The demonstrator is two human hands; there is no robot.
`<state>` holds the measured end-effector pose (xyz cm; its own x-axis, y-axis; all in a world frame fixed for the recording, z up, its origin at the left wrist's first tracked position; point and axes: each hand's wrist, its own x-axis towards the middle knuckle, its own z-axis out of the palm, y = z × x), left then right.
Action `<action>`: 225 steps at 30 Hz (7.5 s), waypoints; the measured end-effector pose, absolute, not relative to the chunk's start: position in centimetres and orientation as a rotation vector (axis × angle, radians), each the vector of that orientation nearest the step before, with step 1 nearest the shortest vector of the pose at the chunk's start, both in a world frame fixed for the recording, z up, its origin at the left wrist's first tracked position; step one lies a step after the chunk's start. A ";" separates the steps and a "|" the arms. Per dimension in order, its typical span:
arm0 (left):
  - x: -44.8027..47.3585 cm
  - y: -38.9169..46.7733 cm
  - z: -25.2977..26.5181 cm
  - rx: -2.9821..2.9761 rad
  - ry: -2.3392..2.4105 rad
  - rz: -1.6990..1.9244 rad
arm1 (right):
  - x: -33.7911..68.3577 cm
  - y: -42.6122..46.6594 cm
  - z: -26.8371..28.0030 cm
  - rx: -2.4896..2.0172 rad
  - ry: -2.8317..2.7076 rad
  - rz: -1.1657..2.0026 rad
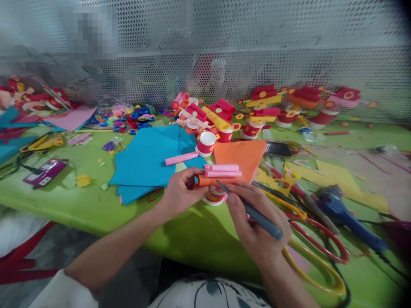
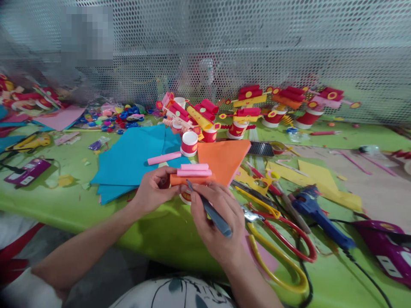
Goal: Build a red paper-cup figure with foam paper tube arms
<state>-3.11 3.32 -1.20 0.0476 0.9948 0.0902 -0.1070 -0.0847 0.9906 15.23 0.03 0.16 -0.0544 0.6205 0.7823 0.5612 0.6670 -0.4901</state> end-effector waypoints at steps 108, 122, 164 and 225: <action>-4.5 2.5 0.2 1.457 1.059 1.295 | 19.9 -1.7 -2.8 -1.744 -1.676 0.288; -4.2 2.2 0.4 1.403 1.090 1.269 | 19.9 -1.6 -2.8 -1.800 -1.676 0.335; -9.2 -3.2 -1.3 2.387 1.737 0.706 | 13.2 -2.4 -1.0 -1.194 -1.839 0.646; -2.8 2.1 0.8 1.419 1.347 1.207 | 14.6 0.1 -0.4 -1.097 -1.469 0.282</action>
